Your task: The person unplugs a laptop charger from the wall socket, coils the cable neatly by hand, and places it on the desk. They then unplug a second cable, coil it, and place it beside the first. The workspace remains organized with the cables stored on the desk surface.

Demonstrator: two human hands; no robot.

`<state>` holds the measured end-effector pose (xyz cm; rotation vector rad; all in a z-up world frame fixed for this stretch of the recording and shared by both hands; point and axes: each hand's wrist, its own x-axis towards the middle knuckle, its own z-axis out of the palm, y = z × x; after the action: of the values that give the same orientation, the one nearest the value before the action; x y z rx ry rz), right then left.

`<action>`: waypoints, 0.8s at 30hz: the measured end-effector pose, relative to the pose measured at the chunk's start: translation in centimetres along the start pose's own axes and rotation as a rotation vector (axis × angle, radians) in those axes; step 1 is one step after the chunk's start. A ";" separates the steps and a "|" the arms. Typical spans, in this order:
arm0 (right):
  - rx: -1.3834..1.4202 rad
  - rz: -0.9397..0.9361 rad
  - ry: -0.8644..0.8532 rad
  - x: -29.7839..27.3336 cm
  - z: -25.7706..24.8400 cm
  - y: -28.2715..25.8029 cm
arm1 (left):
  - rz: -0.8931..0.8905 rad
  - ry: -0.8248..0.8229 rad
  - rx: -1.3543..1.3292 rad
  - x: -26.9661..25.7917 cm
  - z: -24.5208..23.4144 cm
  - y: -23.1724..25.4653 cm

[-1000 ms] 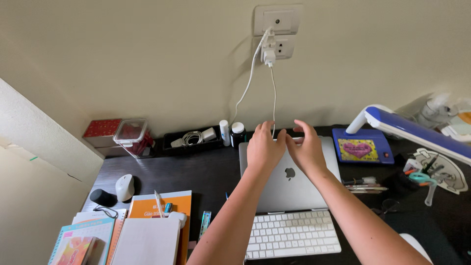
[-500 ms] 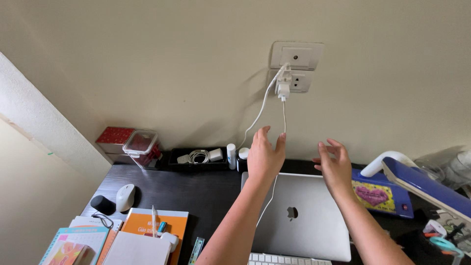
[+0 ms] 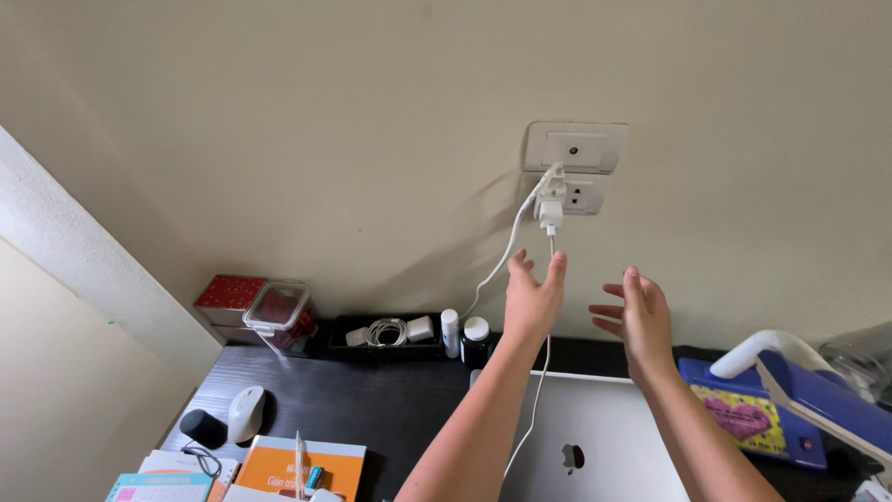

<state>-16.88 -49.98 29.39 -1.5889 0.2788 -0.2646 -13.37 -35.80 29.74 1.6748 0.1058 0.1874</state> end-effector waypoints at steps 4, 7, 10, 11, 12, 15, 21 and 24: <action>0.015 0.002 -0.025 0.4 1.0 -0.8 | -0.078 -0.005 -0.068 1.5 0.6 0.4; 0.045 0.002 -0.037 1.1 1.7 -1.1 | -0.075 -0.002 -0.050 2.0 0.6 0.8; 0.053 0.005 -0.052 2.0 2.8 -1.3 | -0.092 -0.024 -0.070 2.5 0.2 1.1; 0.070 -0.001 -0.062 2.3 3.2 -1.3 | -0.103 -0.040 -0.067 2.7 0.0 1.1; 0.087 -0.007 -0.069 2.7 3.5 -1.4 | -0.114 -0.058 -0.064 3.0 0.0 1.2; 0.143 -0.006 -0.091 4.0 4.5 -1.5 | -0.109 -0.085 -0.107 3.8 -0.1 1.4; 0.169 -0.011 -0.100 6.1 6.1 -2.0 | -0.037 0.108 0.140 3.9 -1.4 2.2; 0.185 -0.017 -0.108 6.4 6.5 -2.4 | -0.114 0.199 0.137 4.4 -2.0 3.5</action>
<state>-8.66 -45.90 31.57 -1.4181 0.1530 -0.2102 -9.56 -33.45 33.68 1.7773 0.3700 0.2653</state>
